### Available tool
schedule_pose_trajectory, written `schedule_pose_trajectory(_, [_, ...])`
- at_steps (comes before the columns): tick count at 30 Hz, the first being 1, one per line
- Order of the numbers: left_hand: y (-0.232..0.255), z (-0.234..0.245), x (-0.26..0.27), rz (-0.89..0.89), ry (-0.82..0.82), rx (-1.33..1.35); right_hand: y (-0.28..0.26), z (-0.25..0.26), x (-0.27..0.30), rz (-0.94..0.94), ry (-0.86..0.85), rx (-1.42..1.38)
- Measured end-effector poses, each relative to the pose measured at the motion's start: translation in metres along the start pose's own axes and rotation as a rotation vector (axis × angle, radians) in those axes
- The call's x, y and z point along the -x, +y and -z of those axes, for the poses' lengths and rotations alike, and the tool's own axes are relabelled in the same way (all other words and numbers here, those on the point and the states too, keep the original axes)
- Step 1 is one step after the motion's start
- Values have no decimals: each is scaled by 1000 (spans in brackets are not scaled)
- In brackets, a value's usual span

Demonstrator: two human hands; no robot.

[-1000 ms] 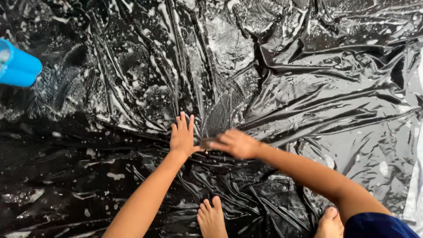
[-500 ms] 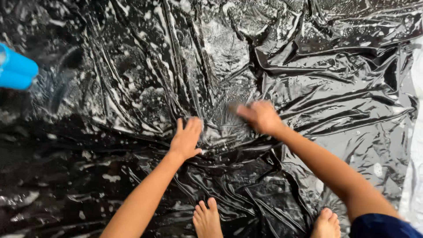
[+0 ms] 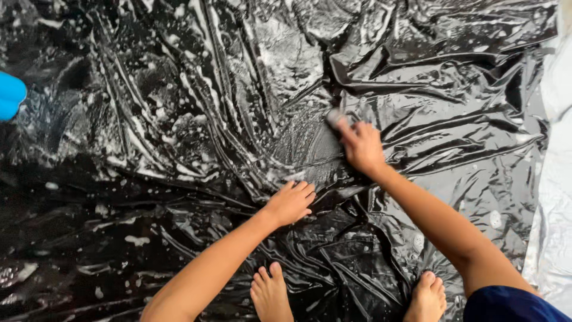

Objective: The person scrubs a large black tarp covered in white soap suds using a small rectangular block. They move the block back and forth across the surface to clean it, occasionally using their left hand to hold the tarp steady.

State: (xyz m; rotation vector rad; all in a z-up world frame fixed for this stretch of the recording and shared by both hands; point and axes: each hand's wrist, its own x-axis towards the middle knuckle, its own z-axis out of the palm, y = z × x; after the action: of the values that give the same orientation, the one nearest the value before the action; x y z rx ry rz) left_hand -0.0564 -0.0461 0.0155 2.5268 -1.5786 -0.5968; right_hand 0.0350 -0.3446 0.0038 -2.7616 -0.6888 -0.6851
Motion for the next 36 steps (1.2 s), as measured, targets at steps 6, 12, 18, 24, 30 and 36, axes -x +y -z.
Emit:
schedule_pose_trajectory(6, [9, -1, -12, -73, 66, 87, -25, 16, 42, 424, -120, -245])
schedule_pose_trajectory(12, [13, 0, -11, -178, 134, 166, 31, 28, 3, -91, -28, -1])
schedule_pose_trajectory(18, [-5, -2, -13, -267, -24, 283, 0, 26, 24, 381, -200, -230])
schedule_pose_trajectory(24, [5, 50, -60, -111, -222, 242, 38, 4, 0, -217, 1, -9])
schedule_pose_trajectory(30, [19, 50, -152, -78, -105, -130, 18, -1, 2, 8, -70, -178])
schedule_pose_trajectory(36, [26, 44, -193, -20, 407, -173, 68, 23, 15, -206, 11, -225])
